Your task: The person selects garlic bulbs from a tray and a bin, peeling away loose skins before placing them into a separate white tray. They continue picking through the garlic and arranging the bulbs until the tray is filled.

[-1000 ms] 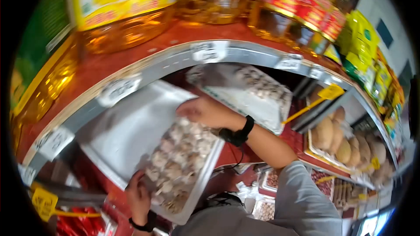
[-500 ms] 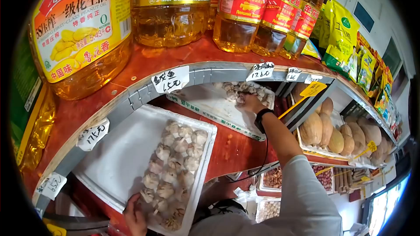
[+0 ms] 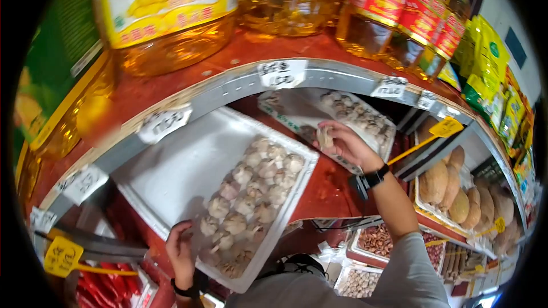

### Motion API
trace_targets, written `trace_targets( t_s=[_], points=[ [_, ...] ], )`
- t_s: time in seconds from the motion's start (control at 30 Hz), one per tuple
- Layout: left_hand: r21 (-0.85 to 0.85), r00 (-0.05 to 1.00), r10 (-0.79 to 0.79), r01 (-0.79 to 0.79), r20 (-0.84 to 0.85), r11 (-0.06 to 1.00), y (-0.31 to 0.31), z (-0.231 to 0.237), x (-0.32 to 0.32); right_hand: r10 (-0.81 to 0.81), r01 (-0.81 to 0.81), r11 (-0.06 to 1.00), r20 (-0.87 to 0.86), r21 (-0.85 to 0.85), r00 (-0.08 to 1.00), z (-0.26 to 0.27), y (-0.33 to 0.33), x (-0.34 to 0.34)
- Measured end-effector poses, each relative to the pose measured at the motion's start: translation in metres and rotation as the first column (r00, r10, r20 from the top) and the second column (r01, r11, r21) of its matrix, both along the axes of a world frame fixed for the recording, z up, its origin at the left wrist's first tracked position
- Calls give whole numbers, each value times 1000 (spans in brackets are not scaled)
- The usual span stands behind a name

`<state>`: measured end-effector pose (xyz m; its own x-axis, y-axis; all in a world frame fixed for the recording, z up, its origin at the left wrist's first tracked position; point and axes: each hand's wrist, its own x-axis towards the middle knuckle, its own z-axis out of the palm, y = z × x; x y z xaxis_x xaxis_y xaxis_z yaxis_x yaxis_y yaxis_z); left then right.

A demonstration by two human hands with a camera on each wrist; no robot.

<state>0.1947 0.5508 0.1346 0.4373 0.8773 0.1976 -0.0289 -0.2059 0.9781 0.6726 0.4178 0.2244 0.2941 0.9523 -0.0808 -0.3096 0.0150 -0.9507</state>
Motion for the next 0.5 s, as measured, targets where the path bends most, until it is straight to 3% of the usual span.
trace_targets(
  t_s=[0.07, 0.13, 0.2, 0.23, 0.27, 0.3, 0.33, 0.4, 0.43, 0.5],
  points=[
    [26, 1000, 21, -22, 13, 999, -6, 4, 2, 148, -155, 988, 257, 9, 955, -1, 14, -56],
    [143, 998, 51, -44, -45, 989, -5, -2, 2, 274, -278, 958, 528, -74, 804, 20, 20, -121],
    [116, 997, 73, -69, -32, 991, -13, 11, 6, 246, -416, 909, 773, 25, 584, 21, 35, -167],
    [149, 1000, 13, -9, -25, 989, -12, 12, 3, 152, -489, 868, 889, 89, 432, 17, 45, -185],
    [181, 999, -50, 52, -18, 982, -11, 12, 1, 131, -587, 799, 917, 127, 376, 11, 59, -200],
    [179, 999, -22, 26, -25, 983, -15, 20, 4, 109, -632, 758, 924, 161, 367, 11, 66, -213],
    [38, 984, -113, 108, 136, 993, -20, 31, 10, 83, -672, 715, 930, 194, 358, 12, 72, -225],
    [-140, 862, -325, 404, 390, 904, -9, 20, 4, 130, -733, 639, 907, 232, 400, 11, 87, -246],
    [-187, 875, -314, 400, 368, 897, -7, 23, 2, 173, -773, 575, 884, 268, 435, 10, 93, -256],
    [-232, 890, -297, 387, 345, 892, -3, 25, -4, 188, -796, 551, 892, 251, 411, -1, 101, -274]
  ],
)
